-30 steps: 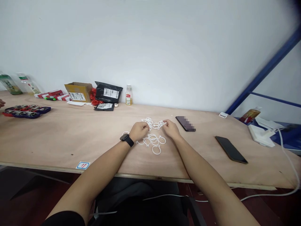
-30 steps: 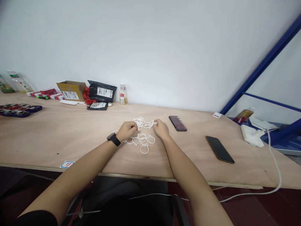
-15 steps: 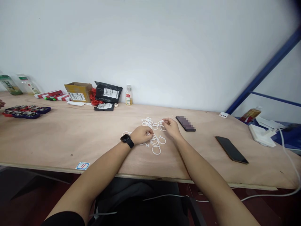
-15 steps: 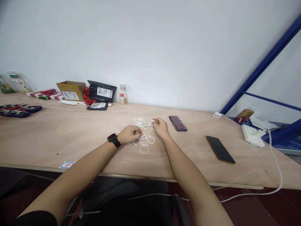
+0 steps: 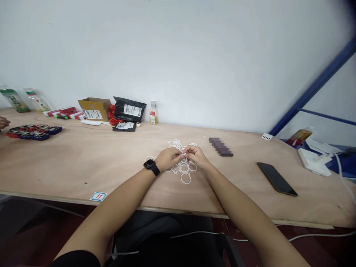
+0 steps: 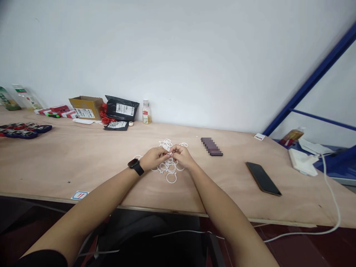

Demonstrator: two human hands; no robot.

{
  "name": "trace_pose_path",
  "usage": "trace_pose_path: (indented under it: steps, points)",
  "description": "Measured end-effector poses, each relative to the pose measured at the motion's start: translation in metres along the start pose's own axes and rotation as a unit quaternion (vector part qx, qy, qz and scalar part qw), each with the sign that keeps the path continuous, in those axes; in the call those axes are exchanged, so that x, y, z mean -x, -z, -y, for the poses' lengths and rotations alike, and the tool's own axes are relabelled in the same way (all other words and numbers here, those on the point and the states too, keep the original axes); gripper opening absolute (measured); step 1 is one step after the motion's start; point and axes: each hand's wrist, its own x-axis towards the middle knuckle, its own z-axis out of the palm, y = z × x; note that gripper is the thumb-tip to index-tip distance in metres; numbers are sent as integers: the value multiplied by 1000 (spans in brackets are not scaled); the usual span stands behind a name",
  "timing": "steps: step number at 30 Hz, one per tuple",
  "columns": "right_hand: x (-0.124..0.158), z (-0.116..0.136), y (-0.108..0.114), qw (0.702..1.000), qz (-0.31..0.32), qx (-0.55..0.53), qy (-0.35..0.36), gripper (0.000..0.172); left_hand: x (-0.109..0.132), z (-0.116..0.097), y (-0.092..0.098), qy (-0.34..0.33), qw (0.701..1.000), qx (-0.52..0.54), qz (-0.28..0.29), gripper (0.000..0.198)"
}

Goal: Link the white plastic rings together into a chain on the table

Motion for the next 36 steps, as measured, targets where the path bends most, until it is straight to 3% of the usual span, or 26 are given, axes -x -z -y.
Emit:
trace_pose_path:
  steps: [9,19,23,28,36]
  points:
    - [0,-1,-1,1000,-7,28,-5,11,0,3,-2,13,1000,-12,-25,37]
    - [-3,-2,-1,996,-22,78,35,12,-1,-4,-3,-15,1000,2,-5,33]
    - [-3,-3,-4,997,-17,65,42,9,-1,-5,-3,7,1000,14,4,37]
    - [-2,-2,-7,998,-23,52,9,16,0,-1,-2,53,998,33,-13,40]
    - [-3,-1,-7,996,-31,84,21,18,0,-3,-4,46,999,12,-4,39]
